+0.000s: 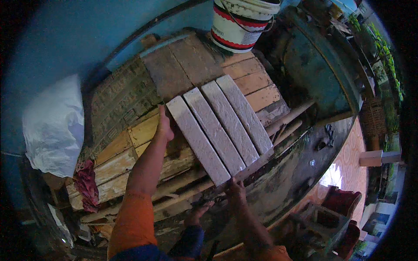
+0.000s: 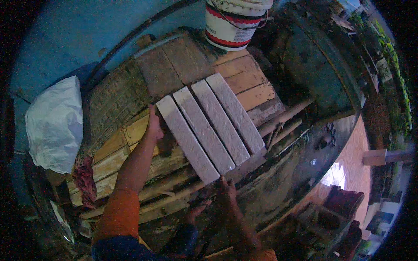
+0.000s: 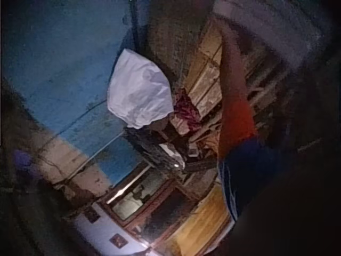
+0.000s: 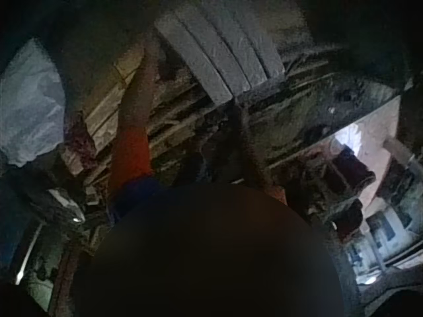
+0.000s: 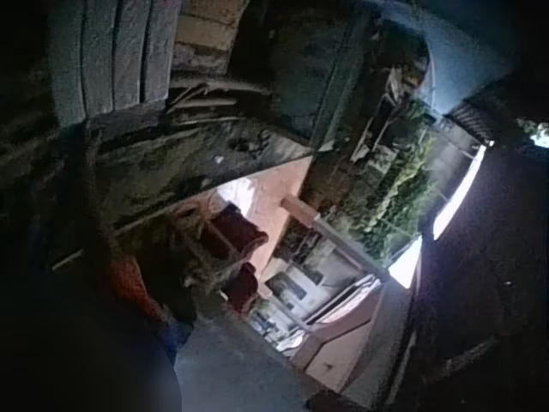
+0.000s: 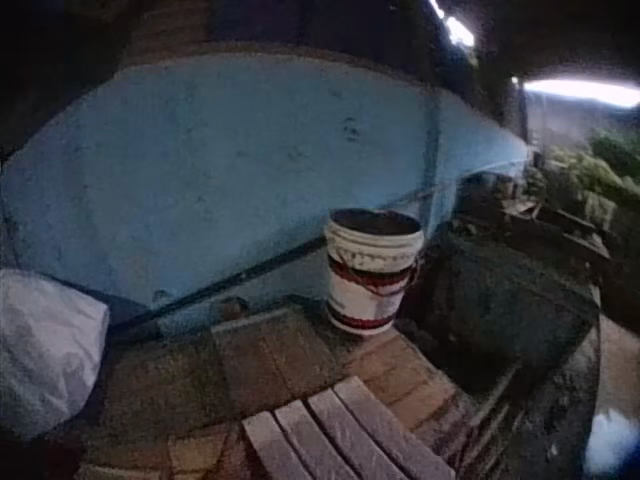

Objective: The person uses a cylindrical tool to score and cut a rectangular sheet of material into four strips on a wooden board. They then lift the board with the cut strips and move to another table to place them down before returning to repeat the cutting process.

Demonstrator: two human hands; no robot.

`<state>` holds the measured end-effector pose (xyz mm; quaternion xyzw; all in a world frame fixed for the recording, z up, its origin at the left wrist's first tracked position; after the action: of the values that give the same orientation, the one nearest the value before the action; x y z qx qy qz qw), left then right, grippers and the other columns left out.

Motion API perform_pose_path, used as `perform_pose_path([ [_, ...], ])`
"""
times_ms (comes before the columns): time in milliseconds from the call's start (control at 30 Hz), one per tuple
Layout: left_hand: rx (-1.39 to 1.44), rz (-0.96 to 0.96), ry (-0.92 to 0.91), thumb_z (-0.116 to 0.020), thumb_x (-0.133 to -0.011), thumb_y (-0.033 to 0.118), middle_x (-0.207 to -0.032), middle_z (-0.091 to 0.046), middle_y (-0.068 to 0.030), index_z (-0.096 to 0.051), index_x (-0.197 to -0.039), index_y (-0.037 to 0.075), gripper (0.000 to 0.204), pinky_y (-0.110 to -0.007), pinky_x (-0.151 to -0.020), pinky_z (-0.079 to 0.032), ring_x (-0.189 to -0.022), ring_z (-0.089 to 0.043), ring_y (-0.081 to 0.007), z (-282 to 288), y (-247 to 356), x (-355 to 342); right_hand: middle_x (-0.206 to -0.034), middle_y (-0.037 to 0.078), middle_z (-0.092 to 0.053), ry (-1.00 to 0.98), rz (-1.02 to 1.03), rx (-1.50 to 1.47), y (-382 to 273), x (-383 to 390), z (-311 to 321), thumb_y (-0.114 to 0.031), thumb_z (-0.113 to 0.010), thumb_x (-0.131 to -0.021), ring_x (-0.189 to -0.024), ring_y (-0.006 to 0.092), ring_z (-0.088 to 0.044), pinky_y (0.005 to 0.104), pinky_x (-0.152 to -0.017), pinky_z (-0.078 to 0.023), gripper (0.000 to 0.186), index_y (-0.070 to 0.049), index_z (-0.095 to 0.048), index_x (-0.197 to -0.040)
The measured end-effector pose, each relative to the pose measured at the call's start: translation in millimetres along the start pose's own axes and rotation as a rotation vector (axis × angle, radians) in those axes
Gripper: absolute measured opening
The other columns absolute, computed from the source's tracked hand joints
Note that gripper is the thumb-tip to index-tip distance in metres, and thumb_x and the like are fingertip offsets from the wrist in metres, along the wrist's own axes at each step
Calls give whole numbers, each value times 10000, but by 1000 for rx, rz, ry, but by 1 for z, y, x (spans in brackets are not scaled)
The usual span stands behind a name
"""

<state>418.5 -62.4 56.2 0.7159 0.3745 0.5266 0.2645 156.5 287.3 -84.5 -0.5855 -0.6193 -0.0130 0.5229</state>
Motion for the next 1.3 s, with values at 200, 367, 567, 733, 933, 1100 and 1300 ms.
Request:
perform_pose_path([
  [200, 65, -25, -29, -272, -768, 1019, -1757, 33, -92, -35, -1676, 144, 1283, -561, -1251, 29, -1608, 0, -282, -20, 3, 24, -894, 32, -641, 32, 125, 236, -32, -38, 35, -387, -685, -1008, -751, 200, -598, 376, -630, -505, 351, -70, -568, -1102],
  [367, -21, -44, -37, -278, -674, 1078, -1744, 40, -149, 50, -1648, 34, 1465, -549, -1258, 35, -1607, 27, -299, -21, 0, 16, -965, 83, -685, -92, 297, 207, -41, -51, 35, -281, -667, -997, -853, 259, -650, 462, -828, -511, 369, -16, -608, -1247],
  [567, 110, -21, -138, -288, -823, 981, -1629, -410, -159, -356, -1607, 82, 1195, -503, -1236, -256, -1477, -408, -305, -6, 3, -42, -870, 16, -578, -81, 372, 227, -25, -53, 15, -272, -648, -1046, -747, 160, -561, 341, -598, -455, 207, -121, -529, -968],
  [733, -78, -46, 192, -263, -888, 923, -1680, -327, -132, -221, -1660, 104, 1127, -558, -1236, -246, -1531, -313, -340, 26, -18, -42, -945, 27, -601, -113, 177, -68, -27, -29, -11, -302, -642, -1050, -813, 178, -583, 398, -662, -509, 222, -106, -543, -1018],
  [933, 22, -336, 127, -317, -977, 796, -1744, -87, -152, -155, -1683, 188, 946, -551, -1261, -95, -1587, -145, -347, 28, -70, 29, -1184, 38, -626, -76, 90, 124, -47, 4, 6, -303, -652, -1044, -1050, 190, -595, 399, -857, -522, 423, -75, -544, -1382],
  [1100, -130, -515, 123, -346, -1092, 561, -1640, -326, -157, -281, -1640, 109, 714, -447, -1225, -271, -1471, -376, -329, 53, -152, 156, -1225, 3, -636, -233, 281, 352, 16, 44, 117, -327, -655, -1038, -1130, 189, -589, 404, -899, -520, 462, -121, -571, -1442],
  [1300, -1013, -325, 41, -386, -1093, 443, -1532, -446, -232, -336, -1589, 24, 651, -479, -1137, -369, -1351, -482, -396, 116, -297, 276, -1250, 60, -672, 147, -100, 700, 197, 175, 300, -351, -729, -982, -1092, 174, -629, 379, -907, -515, 556, -64, -541, -1420],
])
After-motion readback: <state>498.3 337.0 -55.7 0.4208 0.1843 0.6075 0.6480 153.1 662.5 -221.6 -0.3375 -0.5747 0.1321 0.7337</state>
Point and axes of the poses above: each hand's wrist, its own x-axis away from the middle knuckle, its own z-axis out of the back of the hand, y = z × x, the point moved 9 cm from there along -x, towards the middle knuckle
